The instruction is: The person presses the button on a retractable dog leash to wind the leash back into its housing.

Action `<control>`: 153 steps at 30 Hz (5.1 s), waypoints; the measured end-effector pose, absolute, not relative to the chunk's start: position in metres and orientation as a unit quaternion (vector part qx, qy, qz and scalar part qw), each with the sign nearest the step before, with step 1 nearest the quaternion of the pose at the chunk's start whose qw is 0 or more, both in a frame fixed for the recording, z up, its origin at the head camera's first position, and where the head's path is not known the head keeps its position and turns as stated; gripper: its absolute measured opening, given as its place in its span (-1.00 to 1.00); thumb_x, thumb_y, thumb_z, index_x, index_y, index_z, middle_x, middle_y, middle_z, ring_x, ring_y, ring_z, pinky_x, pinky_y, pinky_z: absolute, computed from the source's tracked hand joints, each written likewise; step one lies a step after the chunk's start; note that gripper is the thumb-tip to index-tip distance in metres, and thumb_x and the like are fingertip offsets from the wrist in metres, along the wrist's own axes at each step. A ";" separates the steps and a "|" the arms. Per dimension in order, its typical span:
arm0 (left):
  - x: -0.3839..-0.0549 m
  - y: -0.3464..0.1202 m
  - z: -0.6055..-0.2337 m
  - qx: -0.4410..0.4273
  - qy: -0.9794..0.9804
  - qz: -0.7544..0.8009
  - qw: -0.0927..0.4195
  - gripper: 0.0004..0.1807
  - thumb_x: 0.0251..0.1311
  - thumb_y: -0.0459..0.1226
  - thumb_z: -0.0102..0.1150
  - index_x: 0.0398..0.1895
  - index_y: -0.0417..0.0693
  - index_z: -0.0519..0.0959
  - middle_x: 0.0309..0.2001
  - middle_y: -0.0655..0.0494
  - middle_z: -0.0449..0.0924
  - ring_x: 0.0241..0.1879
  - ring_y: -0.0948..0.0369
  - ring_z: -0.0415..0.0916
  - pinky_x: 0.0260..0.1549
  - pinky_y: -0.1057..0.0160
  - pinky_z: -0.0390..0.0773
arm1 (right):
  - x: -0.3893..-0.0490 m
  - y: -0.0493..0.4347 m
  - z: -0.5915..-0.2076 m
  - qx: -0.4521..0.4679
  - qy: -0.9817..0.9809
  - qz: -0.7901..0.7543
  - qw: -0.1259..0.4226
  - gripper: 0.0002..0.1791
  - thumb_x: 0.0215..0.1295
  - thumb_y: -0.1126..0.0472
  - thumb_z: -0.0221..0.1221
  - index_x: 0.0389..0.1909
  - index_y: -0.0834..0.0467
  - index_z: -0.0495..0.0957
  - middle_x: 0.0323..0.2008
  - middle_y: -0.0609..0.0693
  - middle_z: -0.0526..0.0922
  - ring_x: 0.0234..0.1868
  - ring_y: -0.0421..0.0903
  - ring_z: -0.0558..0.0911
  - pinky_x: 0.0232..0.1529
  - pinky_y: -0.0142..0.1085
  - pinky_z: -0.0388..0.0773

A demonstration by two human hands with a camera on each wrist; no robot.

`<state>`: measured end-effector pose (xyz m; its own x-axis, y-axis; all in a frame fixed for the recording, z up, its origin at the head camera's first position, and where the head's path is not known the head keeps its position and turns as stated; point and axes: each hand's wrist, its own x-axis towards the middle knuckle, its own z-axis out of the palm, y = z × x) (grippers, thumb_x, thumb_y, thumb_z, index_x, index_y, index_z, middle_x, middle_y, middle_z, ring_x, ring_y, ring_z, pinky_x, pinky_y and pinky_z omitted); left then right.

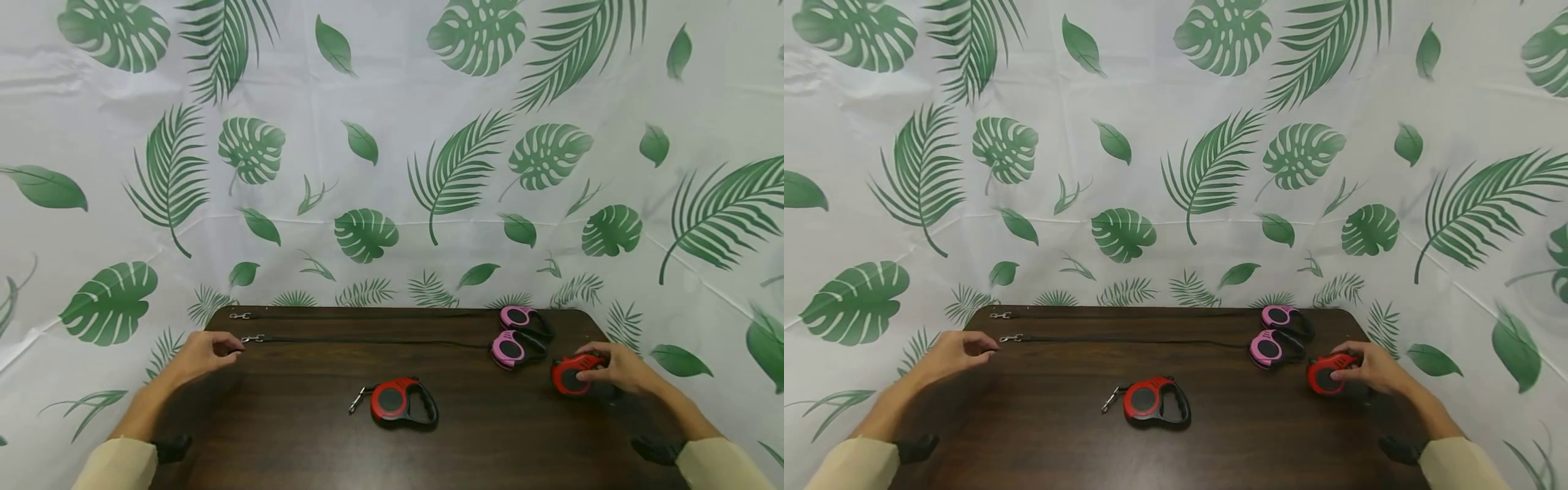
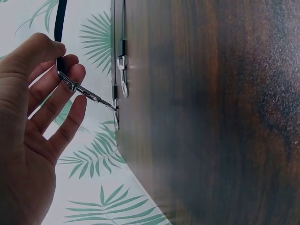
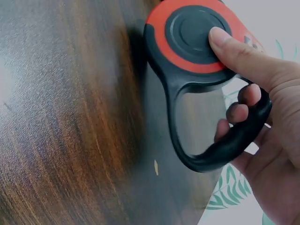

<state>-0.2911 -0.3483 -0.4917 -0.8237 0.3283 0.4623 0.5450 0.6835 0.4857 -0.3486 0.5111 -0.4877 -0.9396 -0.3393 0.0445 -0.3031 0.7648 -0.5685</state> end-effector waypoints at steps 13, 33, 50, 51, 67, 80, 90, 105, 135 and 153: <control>-0.289 -0.353 -0.483 -0.245 -0.901 -0.304 0.188 -0.80 -0.03 -0.55 0.51 -0.35 -0.15 0.77 -0.41 0.16 0.75 -0.42 0.51 0.52 -0.47 0.27 0.64 | -0.342 0.509 -0.477 -0.153 0.931 -0.330 0.042 -0.52 0.34 0.09 0.45 0.17 0.25 0.66 -0.14 0.06 0.75 -0.28 -0.20 0.62 -0.32 -0.30 0.58; -0.278 -0.360 -0.476 -0.274 -0.887 -0.308 0.209 -0.79 -0.01 -0.58 0.48 -0.34 -0.15 0.76 -0.42 0.15 0.75 -0.43 0.50 0.57 -0.46 0.43 0.60 | -0.338 0.514 -0.467 -0.136 0.828 -0.540 0.069 -0.56 0.73 0.13 -0.07 0.16 0.30 0.70 -0.46 0.03 0.51 -0.40 0.14 0.43 -0.38 -0.10 0.38; -0.274 -0.358 -0.484 -0.260 -0.892 -0.303 0.213 -0.80 -0.02 -0.56 0.50 -0.36 -0.14 0.77 -0.43 0.13 0.75 -0.45 0.51 0.54 -0.47 0.48 0.56 | -0.338 0.519 -0.477 -0.142 0.824 -0.545 0.052 -0.65 0.68 0.25 0.01 0.08 0.31 0.75 -0.23 -0.20 0.75 -0.44 -0.03 0.43 -0.42 -0.13 0.31; -0.274 -0.358 -0.484 -0.260 -0.891 -0.304 0.215 -0.80 -0.03 -0.56 0.50 -0.37 -0.14 0.77 -0.44 0.14 0.75 -0.45 0.51 0.54 -0.48 0.47 0.57 | -0.338 0.520 -0.477 -0.152 0.823 -0.545 0.053 -0.64 0.68 0.26 0.00 0.08 0.32 0.74 -0.20 -0.21 0.76 -0.44 -0.02 0.42 -0.42 -0.13 0.30; -0.272 -0.356 -0.482 -0.242 -0.899 -0.299 0.211 -0.79 -0.03 -0.56 0.52 -0.36 -0.13 0.77 -0.42 0.13 0.76 -0.43 0.52 0.54 -0.46 0.46 0.60 | -0.340 0.514 -0.469 -0.171 0.832 -0.527 -0.008 -0.71 0.61 0.35 0.07 -0.02 0.37 0.76 -0.18 -0.26 0.81 -0.35 -0.12 0.46 -0.38 -0.21 0.35; -0.276 -0.352 -0.481 -0.257 -0.892 -0.296 0.223 -0.77 -0.09 -0.58 0.52 -0.35 -0.18 0.77 -0.41 0.02 0.77 -0.42 0.50 0.56 -0.45 0.40 0.63 | -0.342 0.510 -0.468 -0.142 0.848 -0.511 0.006 -0.67 0.64 0.24 0.09 0.04 0.38 0.73 -0.34 -0.16 0.72 -0.36 -0.07 0.46 -0.32 -0.21 0.28; -0.275 -0.349 -0.480 -0.258 -0.893 -0.296 0.221 -0.80 -0.05 -0.57 0.52 -0.35 -0.21 0.77 -0.39 0.06 0.78 -0.42 0.48 0.57 -0.48 0.24 0.68 | -0.343 0.501 -0.463 -0.110 0.917 -0.384 0.001 -0.55 0.48 0.03 0.33 0.21 0.24 0.67 -0.09 0.02 0.79 -0.14 -0.19 0.58 -0.18 -0.22 0.41; -0.279 -0.337 -0.474 -0.273 -0.885 -0.292 0.240 -0.78 -0.06 -0.53 0.55 -0.36 -0.12 0.78 -0.41 0.14 0.77 -0.42 0.49 0.56 -0.42 0.50 0.57 | -0.344 0.483 -0.464 -0.146 0.896 -0.419 0.002 -0.63 0.46 0.14 0.35 0.17 0.25 0.69 -0.17 -0.01 0.80 -0.31 -0.10 0.56 -0.33 -0.25 0.42; -0.278 -0.321 -0.467 -0.296 -0.876 -0.299 0.236 -0.78 -0.06 -0.56 0.53 -0.35 -0.16 0.77 -0.40 0.11 0.78 -0.44 0.50 0.59 -0.46 0.47 0.59 | -0.341 0.446 -0.452 -0.169 0.895 -0.412 0.002 -0.60 0.45 0.12 0.35 0.18 0.24 0.68 -0.12 0.02 0.79 -0.19 -0.09 0.63 -0.23 -0.23 0.58; -0.283 -0.314 -0.466 -0.317 -0.864 -0.310 0.238 -0.74 -0.11 -0.61 0.53 -0.37 -0.17 0.75 -0.40 0.06 0.77 -0.42 0.47 0.61 -0.45 0.42 0.64 | -0.348 0.426 -0.451 -0.206 0.877 -0.434 -0.005 -0.66 0.43 0.17 0.36 0.14 0.22 0.71 -0.16 0.00 0.82 -0.29 -0.02 0.72 -0.30 -0.22 0.68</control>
<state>-0.2828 -0.3137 -0.4660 -0.6857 0.4008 0.6076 0.6958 0.6060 0.3855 -0.3478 0.4260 -0.4514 -0.9147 -0.3578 0.1878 -0.3663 0.5377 -0.7594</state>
